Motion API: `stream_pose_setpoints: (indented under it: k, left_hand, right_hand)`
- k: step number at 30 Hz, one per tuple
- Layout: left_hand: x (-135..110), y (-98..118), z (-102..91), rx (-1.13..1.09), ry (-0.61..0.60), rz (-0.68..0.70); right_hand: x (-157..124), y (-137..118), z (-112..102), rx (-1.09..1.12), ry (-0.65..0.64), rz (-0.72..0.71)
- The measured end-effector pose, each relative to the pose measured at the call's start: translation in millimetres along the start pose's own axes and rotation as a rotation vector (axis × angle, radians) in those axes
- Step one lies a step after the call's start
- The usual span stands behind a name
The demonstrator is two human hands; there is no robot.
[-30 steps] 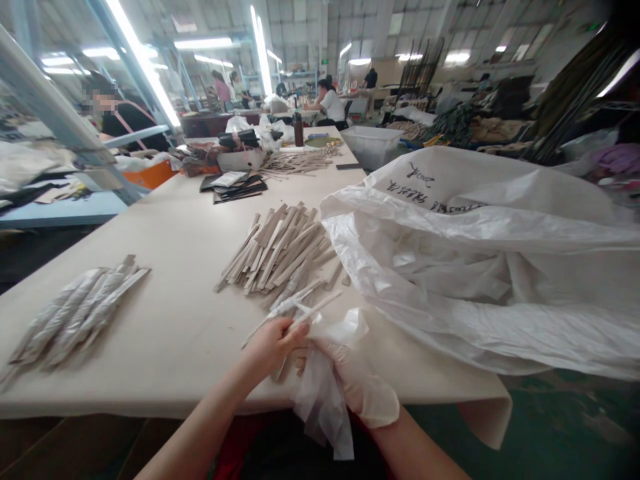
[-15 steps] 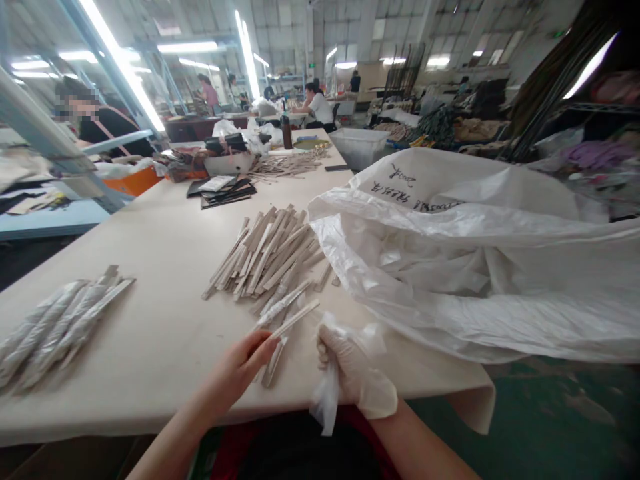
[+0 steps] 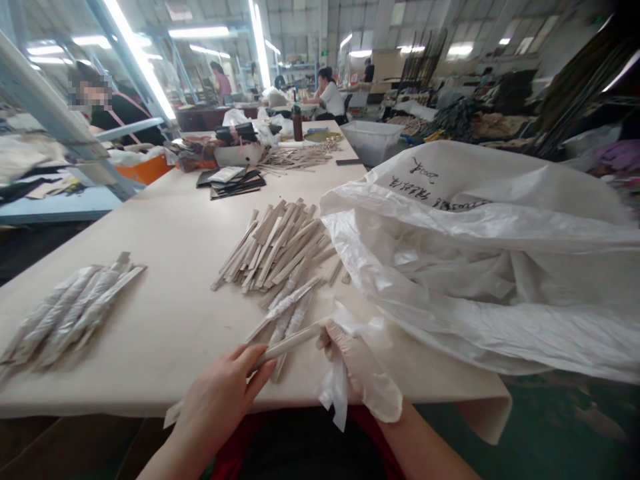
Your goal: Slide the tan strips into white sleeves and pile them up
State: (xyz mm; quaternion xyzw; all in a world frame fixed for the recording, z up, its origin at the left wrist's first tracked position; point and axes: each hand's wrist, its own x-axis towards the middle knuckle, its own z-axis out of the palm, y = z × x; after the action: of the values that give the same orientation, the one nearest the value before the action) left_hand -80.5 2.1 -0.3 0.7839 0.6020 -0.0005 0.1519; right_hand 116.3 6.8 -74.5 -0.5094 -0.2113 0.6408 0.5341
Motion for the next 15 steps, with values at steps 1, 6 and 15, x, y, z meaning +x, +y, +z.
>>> stream_pose_setpoints:
  k: [1,6,15]
  left_hand:
    - [1,3,1.9,0.018,0.014,0.01]
    - [5,12,14.3,-0.047,0.05,0.033]
    - [-4,-9,24.1,-0.548,-0.05,-0.011]
  right_hand:
    - [-2,2,2,-0.025,0.011,0.013]
    - [-12,5,16,-0.168,-0.044,0.126]
    - [-21,12,23,-0.228,-0.168,0.115]
